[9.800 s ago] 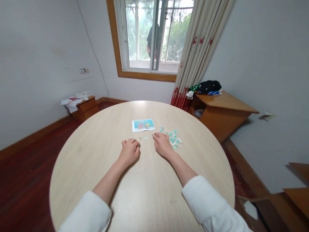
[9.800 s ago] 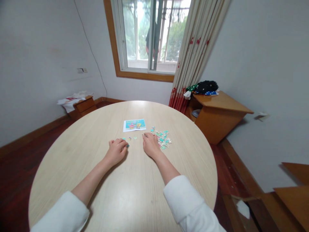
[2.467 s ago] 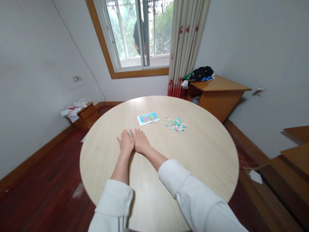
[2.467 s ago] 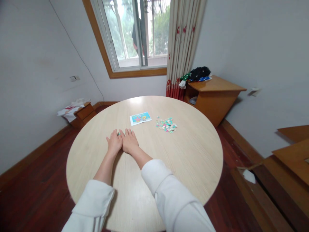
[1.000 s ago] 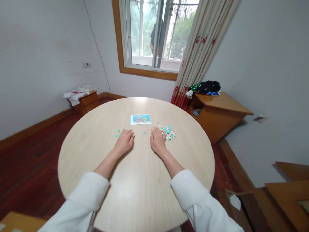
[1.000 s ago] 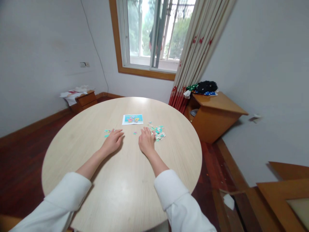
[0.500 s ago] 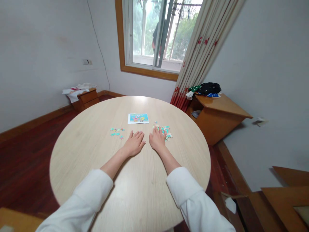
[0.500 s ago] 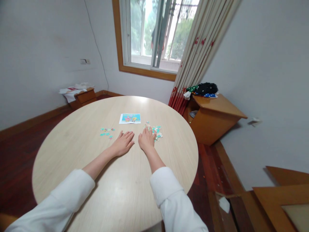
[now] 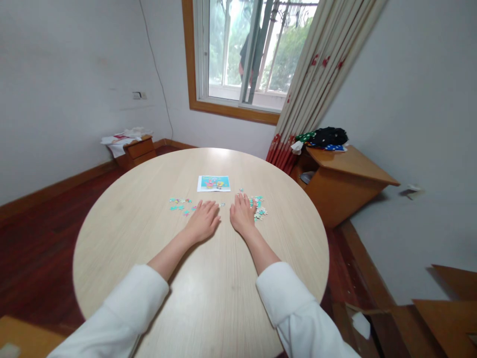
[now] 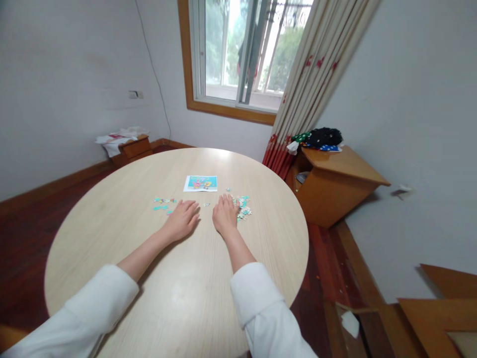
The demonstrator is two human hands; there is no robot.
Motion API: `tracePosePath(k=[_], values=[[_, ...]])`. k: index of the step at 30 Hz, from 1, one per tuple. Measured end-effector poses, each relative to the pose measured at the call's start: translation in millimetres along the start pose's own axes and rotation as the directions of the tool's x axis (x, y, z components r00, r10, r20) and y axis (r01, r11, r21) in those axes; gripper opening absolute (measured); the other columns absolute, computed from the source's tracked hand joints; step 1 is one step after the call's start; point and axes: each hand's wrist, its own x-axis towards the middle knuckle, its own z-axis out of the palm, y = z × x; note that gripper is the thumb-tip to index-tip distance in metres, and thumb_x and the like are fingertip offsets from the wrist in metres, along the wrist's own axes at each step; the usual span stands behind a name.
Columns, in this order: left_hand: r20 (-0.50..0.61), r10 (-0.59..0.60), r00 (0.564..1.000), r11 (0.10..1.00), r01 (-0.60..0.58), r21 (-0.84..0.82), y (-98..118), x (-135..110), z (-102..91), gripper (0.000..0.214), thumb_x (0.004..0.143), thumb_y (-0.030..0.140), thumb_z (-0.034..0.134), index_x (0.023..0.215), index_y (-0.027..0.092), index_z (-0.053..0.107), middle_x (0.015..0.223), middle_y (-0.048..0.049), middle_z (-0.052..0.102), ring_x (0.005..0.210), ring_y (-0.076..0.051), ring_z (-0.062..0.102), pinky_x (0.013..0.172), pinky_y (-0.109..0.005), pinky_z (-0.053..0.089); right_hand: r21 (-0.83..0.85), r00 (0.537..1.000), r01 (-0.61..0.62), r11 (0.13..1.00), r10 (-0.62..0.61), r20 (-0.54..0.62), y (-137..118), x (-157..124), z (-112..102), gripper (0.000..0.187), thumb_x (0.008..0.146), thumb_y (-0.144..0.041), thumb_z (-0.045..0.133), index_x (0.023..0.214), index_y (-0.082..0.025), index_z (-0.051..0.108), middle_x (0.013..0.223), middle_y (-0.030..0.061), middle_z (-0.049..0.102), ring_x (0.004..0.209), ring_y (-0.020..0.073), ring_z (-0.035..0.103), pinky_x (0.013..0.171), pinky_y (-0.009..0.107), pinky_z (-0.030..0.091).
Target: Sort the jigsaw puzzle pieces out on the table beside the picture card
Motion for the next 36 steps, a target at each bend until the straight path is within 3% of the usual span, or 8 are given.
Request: tracePosePath(k=[3,5,10,16,19,23,30,36], values=[[0.056,0.129,0.990,0.989,-0.124,-0.081,8,5,10.7,0.046,0.091,0.035,0.038,0.132,0.015,0.049,0.143,-0.0140,0.046,0.136,-0.026,0.035,0.115,-0.049,0.016,-0.033,1.000,-0.028,0.999,0.028,-0.004,-1,5,4,0.048,0.093,-0.024,0.032,0.137,-0.008,0.043,0.148,0.0180,0.036,0.138,0.0282,0.027,0.111,0.052,0.009],[0.082,0.146,0.986,0.985,-0.137,-0.109,13,8,15.6,0.048,0.091,0.037,0.038,0.134,0.017,0.047,0.144,-0.0134,0.045,0.137,-0.027,0.034,0.115,-0.050,0.014,-0.031,0.999,-0.040,0.999,0.040,0.007,-1,7,5,0.050,0.093,-0.026,0.032,0.138,-0.007,0.041,0.148,0.0180,0.036,0.138,0.0287,0.027,0.111,0.052,0.008],[0.107,0.094,0.990,0.995,-0.090,-0.044,18,9,13.3,0.047,0.093,0.036,0.036,0.133,0.014,0.048,0.141,-0.0154,0.048,0.133,-0.029,0.039,0.115,-0.053,0.008,0.012,0.998,-0.037,0.999,0.036,0.052,-1,8,4,0.048,0.094,-0.026,0.031,0.137,-0.009,0.044,0.143,0.0163,0.045,0.137,0.0285,0.030,0.111,0.055,0.006],[0.072,-0.053,0.996,0.991,0.044,0.125,9,2,-1.7,0.037,0.092,0.028,0.036,0.117,0.009,0.056,0.125,-0.0189,0.058,0.119,-0.030,0.050,0.113,-0.049,0.017,0.083,0.980,0.184,0.980,-0.189,0.069,0,5,-2,0.042,0.094,-0.023,0.032,0.131,-0.018,0.049,0.136,0.0106,0.054,0.135,0.0216,0.035,0.112,0.051,0.004],[0.069,-0.139,0.988,0.978,0.126,0.168,2,0,-4.5,0.037,0.091,0.026,0.037,0.113,0.006,0.058,0.122,-0.0217,0.058,0.117,-0.032,0.051,0.109,-0.047,0.026,-0.006,0.999,0.047,0.999,-0.047,0.002,1,5,0,0.045,0.093,-0.022,0.031,0.134,-0.010,0.046,0.141,0.0171,0.046,0.138,0.0249,0.030,0.112,0.051,0.004],[0.070,-0.184,0.980,0.968,0.168,0.185,-2,-3,-2.9,0.041,0.091,0.027,0.037,0.120,0.004,0.055,0.128,-0.0232,0.054,0.122,-0.032,0.048,0.108,-0.045,0.029,-0.104,0.987,-0.161,0.982,0.160,-0.010,1,6,2,0.054,0.091,-0.026,0.036,0.140,-0.001,0.037,0.141,0.0258,0.043,0.136,0.0328,0.030,0.110,0.054,0.006],[0.118,-0.249,0.961,0.943,0.213,0.255,-4,-10,-5.5,0.053,0.094,0.032,0.030,0.136,0.001,0.043,0.144,-0.0204,0.042,0.134,-0.032,0.037,0.113,-0.047,0.020,-0.110,0.992,-0.122,0.986,0.126,0.030,1,7,1,0.046,0.092,-0.029,0.034,0.131,-0.009,0.051,0.140,0.0178,0.047,0.135,0.0322,0.032,0.109,0.057,0.004],[0.169,-0.269,0.948,0.938,0.218,0.270,-4,-16,-9.7,0.055,0.095,0.032,0.026,0.139,0.002,0.039,0.148,-0.0185,0.035,0.139,-0.030,0.029,0.114,-0.049,0.019,-0.091,0.995,-0.099,0.991,0.101,0.017,3,8,4,0.042,0.092,-0.028,0.037,0.127,-0.011,0.054,0.137,0.0185,0.050,0.129,0.0302,0.038,0.109,0.057,0.006]])
